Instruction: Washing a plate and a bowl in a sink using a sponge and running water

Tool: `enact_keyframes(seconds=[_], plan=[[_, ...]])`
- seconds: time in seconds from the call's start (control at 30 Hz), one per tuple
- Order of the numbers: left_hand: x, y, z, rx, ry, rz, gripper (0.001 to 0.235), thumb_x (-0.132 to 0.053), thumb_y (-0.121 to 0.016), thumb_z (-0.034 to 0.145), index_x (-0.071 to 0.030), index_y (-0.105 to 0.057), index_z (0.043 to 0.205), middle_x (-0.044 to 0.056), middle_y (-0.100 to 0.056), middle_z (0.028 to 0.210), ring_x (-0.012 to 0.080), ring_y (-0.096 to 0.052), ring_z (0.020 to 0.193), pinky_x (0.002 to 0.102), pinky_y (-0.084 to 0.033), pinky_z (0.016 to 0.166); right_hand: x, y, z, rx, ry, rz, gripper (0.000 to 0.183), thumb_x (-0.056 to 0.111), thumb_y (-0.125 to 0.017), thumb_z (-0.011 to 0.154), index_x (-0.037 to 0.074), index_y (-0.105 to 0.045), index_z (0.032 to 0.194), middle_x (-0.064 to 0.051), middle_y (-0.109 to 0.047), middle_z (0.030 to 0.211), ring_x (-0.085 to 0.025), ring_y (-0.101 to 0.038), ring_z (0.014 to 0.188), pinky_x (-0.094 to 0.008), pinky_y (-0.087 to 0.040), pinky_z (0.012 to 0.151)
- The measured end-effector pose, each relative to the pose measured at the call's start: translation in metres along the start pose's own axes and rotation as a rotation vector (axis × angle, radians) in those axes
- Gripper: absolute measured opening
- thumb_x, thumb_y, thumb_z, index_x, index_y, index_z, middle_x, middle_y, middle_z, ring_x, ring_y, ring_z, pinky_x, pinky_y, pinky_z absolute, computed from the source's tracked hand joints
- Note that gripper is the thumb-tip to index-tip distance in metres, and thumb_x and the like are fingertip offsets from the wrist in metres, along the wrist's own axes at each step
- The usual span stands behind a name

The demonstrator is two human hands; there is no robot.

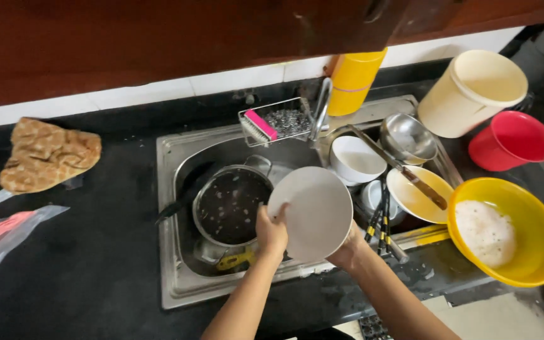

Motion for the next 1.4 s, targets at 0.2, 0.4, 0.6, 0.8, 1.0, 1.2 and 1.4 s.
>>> enact_keyframes(seconds=[0.2,0.4,0.6,0.8,1.0,1.2,1.4], plan=[[0.040,-0.070,0.029,-0.059,-0.074,0.189,0.055,-0.036,-0.068,0.101,-0.003,-0.051,0.141,0.029,-0.064,0.137,0.0433,-0.061,0.131,0.052,-0.050,0.112,0.009,0.051,0.014,-0.014,-0.062,0.013,0.068,0.046,-0.079,0.089,0.015,-0.058,0.146,-0.020,-0.054,0.140,-0.044,-0.056,0.128,-0.068,-0.050,0.101],[0.013,-0.123,0.020,0.223,-0.114,0.028,0.048,-0.044,-0.064,0.096,-0.013,-0.052,0.132,0.017,-0.069,0.124,0.0378,-0.068,0.112,0.049,-0.051,0.094,0.034,0.132,0.136,0.208,0.294,-0.145,0.065,-0.003,-0.063,0.077,0.020,-0.066,0.138,-0.003,-0.072,0.121,-0.019,-0.067,0.098,-0.031,-0.056,0.077],[0.001,-0.042,0.066,0.537,-0.102,-0.068,0.033,-0.039,-0.056,0.105,-0.014,-0.066,0.125,0.007,-0.078,0.118,0.0164,-0.075,0.082,0.029,-0.056,0.059,0.052,0.172,0.269,0.499,-0.031,0.321,0.069,0.014,-0.053,0.088,0.019,-0.055,0.157,0.005,-0.060,0.086,0.010,-0.035,0.045,0.001,-0.028,0.033],[0.045,0.114,0.171,0.107,-0.350,0.910,0.048,-0.006,-0.062,0.092,-0.007,-0.063,0.141,0.017,-0.064,0.140,0.0349,-0.060,0.130,0.042,-0.046,0.115,0.055,0.172,0.269,-0.033,-0.087,0.543,0.039,0.027,-0.064,0.097,0.024,-0.073,0.135,0.003,-0.080,0.106,-0.010,-0.070,0.082,-0.029,-0.059,0.064],[0.045,0.165,0.207,0.154,-0.217,1.395,0.042,-0.007,-0.050,0.100,-0.003,-0.058,0.141,0.017,-0.065,0.135,0.0348,-0.063,0.125,0.046,-0.047,0.111,0.039,0.194,0.282,-0.277,-0.204,0.682,0.025,0.034,-0.068,0.095,0.022,-0.090,0.100,0.006,-0.093,0.106,-0.018,-0.089,0.100,-0.039,-0.074,0.074],[0.035,0.167,0.204,0.220,-0.150,1.606,0.039,-0.024,-0.054,0.106,-0.009,-0.058,0.142,0.017,-0.055,0.144,0.0287,-0.059,0.128,0.040,-0.056,0.103,0.019,0.215,0.260,-0.028,-0.302,0.460,0.034,0.000,-0.053,0.090,0.006,-0.071,0.119,-0.015,-0.078,0.115,-0.023,-0.079,0.099,-0.030,-0.072,0.084],[0.040,0.181,0.215,0.274,0.121,1.597,0.047,-0.024,-0.029,0.113,-0.019,-0.058,0.150,0.002,-0.035,0.160,0.0271,-0.050,0.141,0.046,-0.052,0.112,0.032,0.175,0.125,0.048,-0.472,0.529,0.031,0.021,-0.075,0.087,0.009,-0.073,0.115,-0.014,-0.081,0.109,-0.024,-0.079,0.093,-0.032,-0.071,0.076]])
Point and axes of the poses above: each hand's wrist, its own z-axis towards the middle knuckle, its own y-axis out of the back of the hand, x = y × z, the point moved 9 cm from there along z, towards the middle knuckle
